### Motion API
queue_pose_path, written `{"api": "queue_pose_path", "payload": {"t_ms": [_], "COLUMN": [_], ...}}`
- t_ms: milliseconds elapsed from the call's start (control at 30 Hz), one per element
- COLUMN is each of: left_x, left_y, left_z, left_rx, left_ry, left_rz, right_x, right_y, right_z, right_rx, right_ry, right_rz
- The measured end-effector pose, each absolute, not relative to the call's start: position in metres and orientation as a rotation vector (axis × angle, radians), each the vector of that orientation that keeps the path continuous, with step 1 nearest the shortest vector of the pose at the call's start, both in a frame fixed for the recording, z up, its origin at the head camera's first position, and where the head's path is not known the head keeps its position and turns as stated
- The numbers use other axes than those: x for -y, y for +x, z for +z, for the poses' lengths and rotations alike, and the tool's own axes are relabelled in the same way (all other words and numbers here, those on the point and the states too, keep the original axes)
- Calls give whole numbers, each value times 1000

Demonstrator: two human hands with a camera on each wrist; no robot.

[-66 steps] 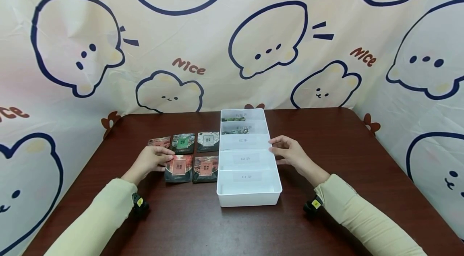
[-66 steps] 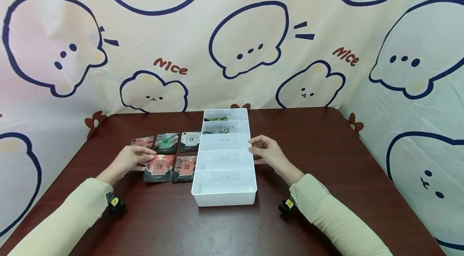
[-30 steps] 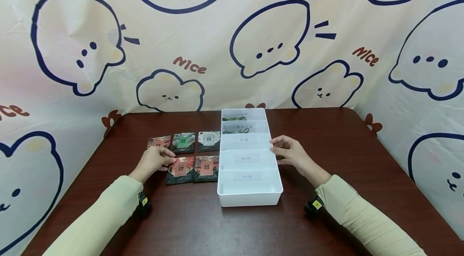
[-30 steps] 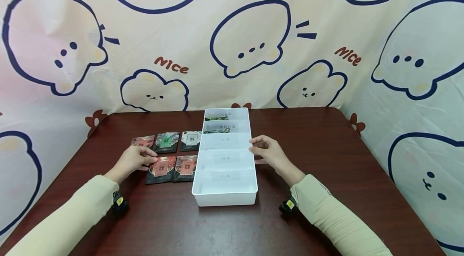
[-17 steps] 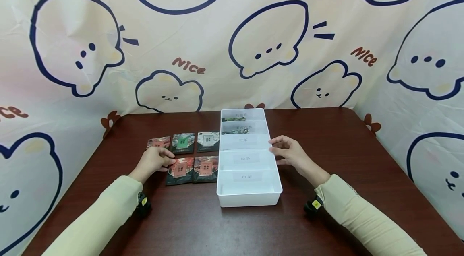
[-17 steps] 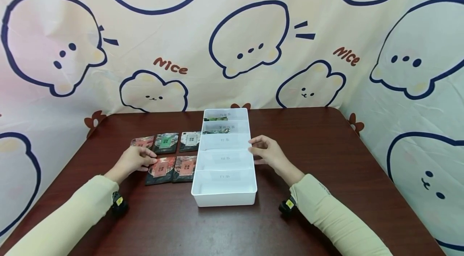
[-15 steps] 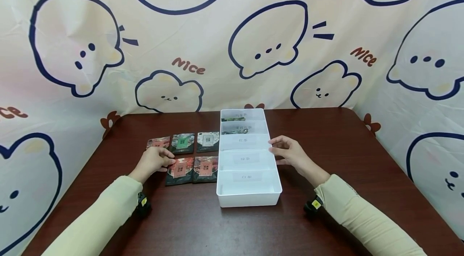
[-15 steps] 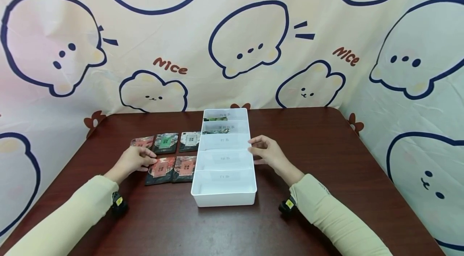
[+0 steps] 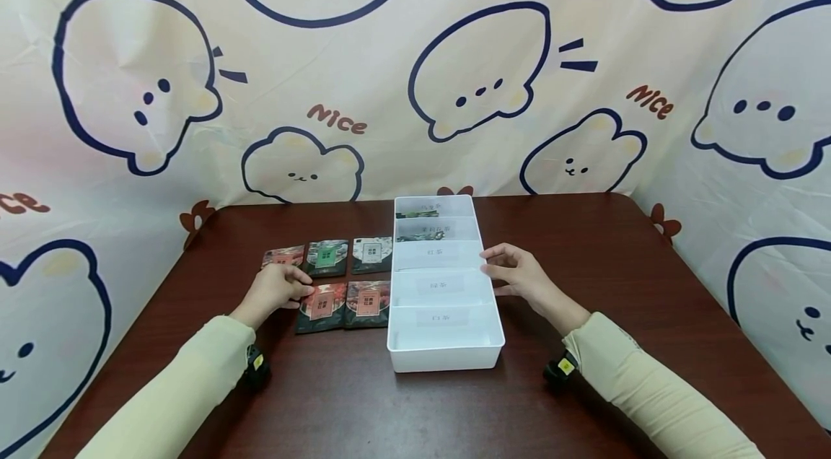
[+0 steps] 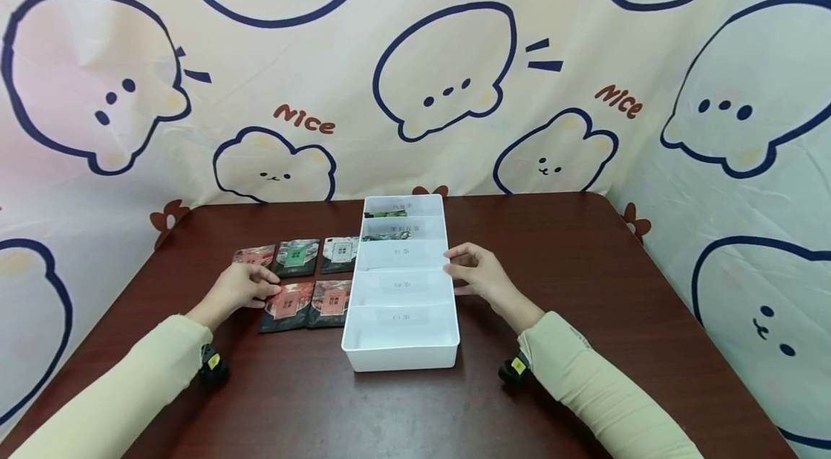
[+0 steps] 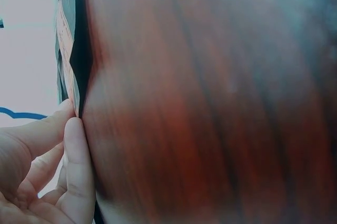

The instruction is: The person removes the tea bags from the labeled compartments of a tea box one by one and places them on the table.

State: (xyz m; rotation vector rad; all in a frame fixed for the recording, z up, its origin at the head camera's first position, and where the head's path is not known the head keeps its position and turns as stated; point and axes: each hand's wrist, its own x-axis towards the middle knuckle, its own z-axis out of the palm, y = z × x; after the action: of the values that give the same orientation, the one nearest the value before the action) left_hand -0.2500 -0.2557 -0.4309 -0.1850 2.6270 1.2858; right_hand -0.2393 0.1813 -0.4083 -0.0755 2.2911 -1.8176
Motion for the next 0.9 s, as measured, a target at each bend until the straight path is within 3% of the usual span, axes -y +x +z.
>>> {"api": "queue_pose_path", "payload": {"t_ms": [533,900], "left_x": [258,237], "left_y": [-250,-248], "left_z": [-428,-376], "left_rx": [-2621,-2632], "left_ry": [-199,26], "left_rz": [1300,1458], "right_x": [-181,-182], "right_y": [-240,-241], "right_z": [-411,-412], "right_rx": [-2301,-2296], "right_ry": [-65,-59], "right_rz": [-1809,-1815]}}
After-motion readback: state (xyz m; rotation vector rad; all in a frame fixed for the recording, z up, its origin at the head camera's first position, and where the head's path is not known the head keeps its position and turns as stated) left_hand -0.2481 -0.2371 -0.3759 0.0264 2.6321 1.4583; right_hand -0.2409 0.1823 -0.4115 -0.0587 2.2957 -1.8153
